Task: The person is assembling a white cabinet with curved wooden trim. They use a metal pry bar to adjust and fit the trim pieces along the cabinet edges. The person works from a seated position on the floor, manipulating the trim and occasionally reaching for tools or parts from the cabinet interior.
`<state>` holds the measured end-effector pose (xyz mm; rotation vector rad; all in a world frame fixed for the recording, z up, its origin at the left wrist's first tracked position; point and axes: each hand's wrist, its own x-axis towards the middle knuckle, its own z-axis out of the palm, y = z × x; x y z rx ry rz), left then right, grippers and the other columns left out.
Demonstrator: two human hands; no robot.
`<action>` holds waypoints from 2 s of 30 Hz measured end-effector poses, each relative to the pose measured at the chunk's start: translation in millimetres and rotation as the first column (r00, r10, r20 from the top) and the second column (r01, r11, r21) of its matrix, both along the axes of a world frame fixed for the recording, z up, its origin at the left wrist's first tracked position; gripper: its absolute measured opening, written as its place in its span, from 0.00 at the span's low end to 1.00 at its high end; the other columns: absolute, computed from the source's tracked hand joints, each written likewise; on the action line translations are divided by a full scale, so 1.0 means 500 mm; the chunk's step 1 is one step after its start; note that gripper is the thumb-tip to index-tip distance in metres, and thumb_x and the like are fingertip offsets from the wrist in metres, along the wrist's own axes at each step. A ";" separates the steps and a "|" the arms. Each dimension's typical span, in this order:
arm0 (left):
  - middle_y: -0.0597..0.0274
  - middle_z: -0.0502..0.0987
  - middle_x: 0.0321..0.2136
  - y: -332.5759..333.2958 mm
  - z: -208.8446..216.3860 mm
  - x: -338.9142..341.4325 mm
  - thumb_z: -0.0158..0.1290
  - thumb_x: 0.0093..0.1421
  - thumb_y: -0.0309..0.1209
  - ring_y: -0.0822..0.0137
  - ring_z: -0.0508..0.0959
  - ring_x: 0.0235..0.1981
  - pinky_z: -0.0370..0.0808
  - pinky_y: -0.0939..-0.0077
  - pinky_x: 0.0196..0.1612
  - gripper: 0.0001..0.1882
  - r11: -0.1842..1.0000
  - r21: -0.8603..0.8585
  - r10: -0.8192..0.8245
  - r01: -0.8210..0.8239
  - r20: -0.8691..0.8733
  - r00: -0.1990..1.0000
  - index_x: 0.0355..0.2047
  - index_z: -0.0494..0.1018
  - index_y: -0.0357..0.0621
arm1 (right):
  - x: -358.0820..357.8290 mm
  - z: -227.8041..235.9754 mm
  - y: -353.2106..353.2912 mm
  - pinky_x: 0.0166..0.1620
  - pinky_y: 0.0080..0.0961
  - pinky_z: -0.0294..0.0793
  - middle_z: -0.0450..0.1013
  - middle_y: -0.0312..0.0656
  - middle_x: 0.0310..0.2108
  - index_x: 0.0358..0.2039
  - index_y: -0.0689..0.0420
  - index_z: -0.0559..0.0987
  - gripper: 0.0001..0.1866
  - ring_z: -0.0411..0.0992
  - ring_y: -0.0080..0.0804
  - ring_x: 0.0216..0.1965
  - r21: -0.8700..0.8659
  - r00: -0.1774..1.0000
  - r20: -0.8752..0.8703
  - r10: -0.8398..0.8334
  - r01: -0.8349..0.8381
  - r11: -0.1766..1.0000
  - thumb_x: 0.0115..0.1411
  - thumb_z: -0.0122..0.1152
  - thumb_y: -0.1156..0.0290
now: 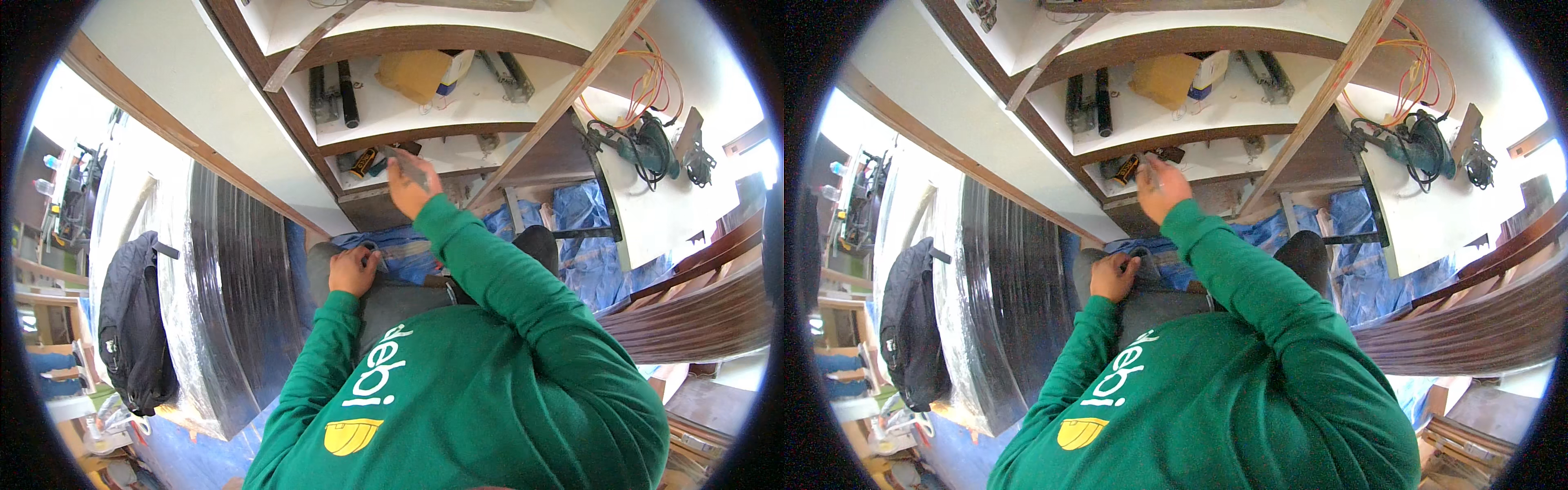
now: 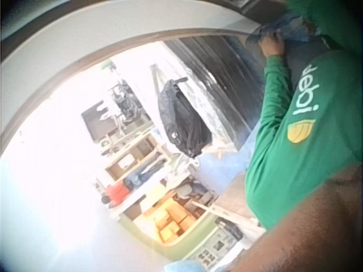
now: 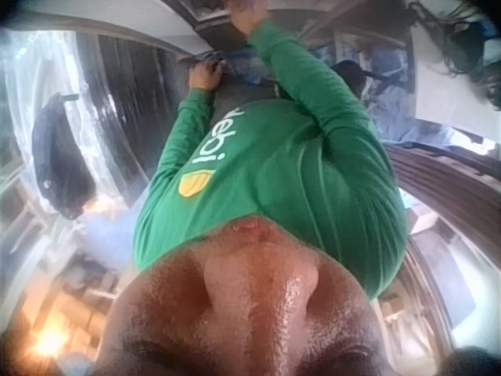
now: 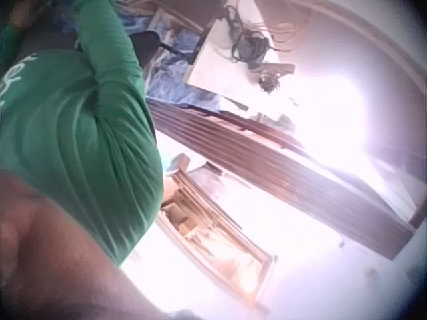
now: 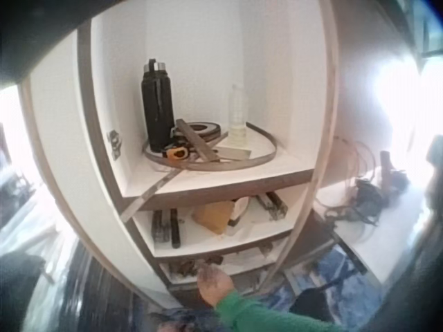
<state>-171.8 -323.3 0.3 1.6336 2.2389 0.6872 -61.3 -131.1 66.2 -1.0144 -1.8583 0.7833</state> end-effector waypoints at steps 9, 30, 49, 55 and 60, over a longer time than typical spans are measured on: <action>0.56 0.80 0.28 -0.022 -0.001 -0.002 0.53 0.61 0.45 0.52 0.78 0.37 0.67 0.57 0.47 0.17 0.999 0.000 0.051 -0.051 0.021 0.998 0.28 0.77 0.45 | 0.396 -0.048 0.263 0.27 0.37 0.77 0.77 0.48 0.21 0.24 0.66 0.81 0.19 0.77 0.38 0.23 -0.327 0.856 -0.218 -0.469 0.389 0.861 0.62 0.56 0.62; 0.54 0.81 0.31 -0.022 0.001 -0.006 0.52 0.61 0.44 0.52 0.78 0.39 0.67 0.57 0.48 0.15 0.999 -0.035 0.037 -0.037 0.008 0.999 0.30 0.78 0.46 | -0.119 0.083 -0.078 0.50 0.40 0.74 0.76 0.62 0.39 0.44 0.67 0.78 0.21 0.74 0.58 0.45 0.065 0.928 0.293 0.229 -0.258 0.964 0.64 0.50 0.61; 0.54 0.81 0.35 0.087 0.209 0.000 0.48 0.68 0.44 0.67 0.78 0.38 0.74 0.71 0.43 0.20 0.879 0.472 -0.331 -0.066 0.704 0.628 0.42 0.76 0.37 | 0.365 0.239 -0.003 0.32 0.31 0.80 0.77 0.46 0.32 0.41 0.64 0.75 0.17 0.78 0.36 0.30 -0.604 0.855 -0.456 0.247 -0.501 0.620 0.61 0.65 0.64; 0.61 0.79 0.31 0.083 0.340 0.107 0.47 0.69 0.36 0.71 0.77 0.34 0.75 0.74 0.39 0.18 0.841 0.214 -0.507 0.496 0.631 0.587 0.55 0.68 0.40 | 0.327 0.250 -0.011 0.30 0.24 0.76 0.75 0.42 0.27 0.34 0.64 0.78 0.19 0.75 0.29 0.25 -0.483 0.817 -0.346 0.462 -0.577 0.659 0.58 0.68 0.58; 0.63 0.78 0.30 0.019 0.321 0.133 0.45 0.69 0.35 0.72 0.75 0.20 0.74 0.77 0.26 0.22 0.906 0.031 -0.263 0.422 0.824 0.502 0.61 0.63 0.43 | 0.284 0.206 -0.036 0.29 0.24 0.73 0.72 0.37 0.24 0.29 0.61 0.77 0.17 0.72 0.28 0.24 -0.586 0.848 -0.382 0.366 -0.529 0.613 0.62 0.63 0.58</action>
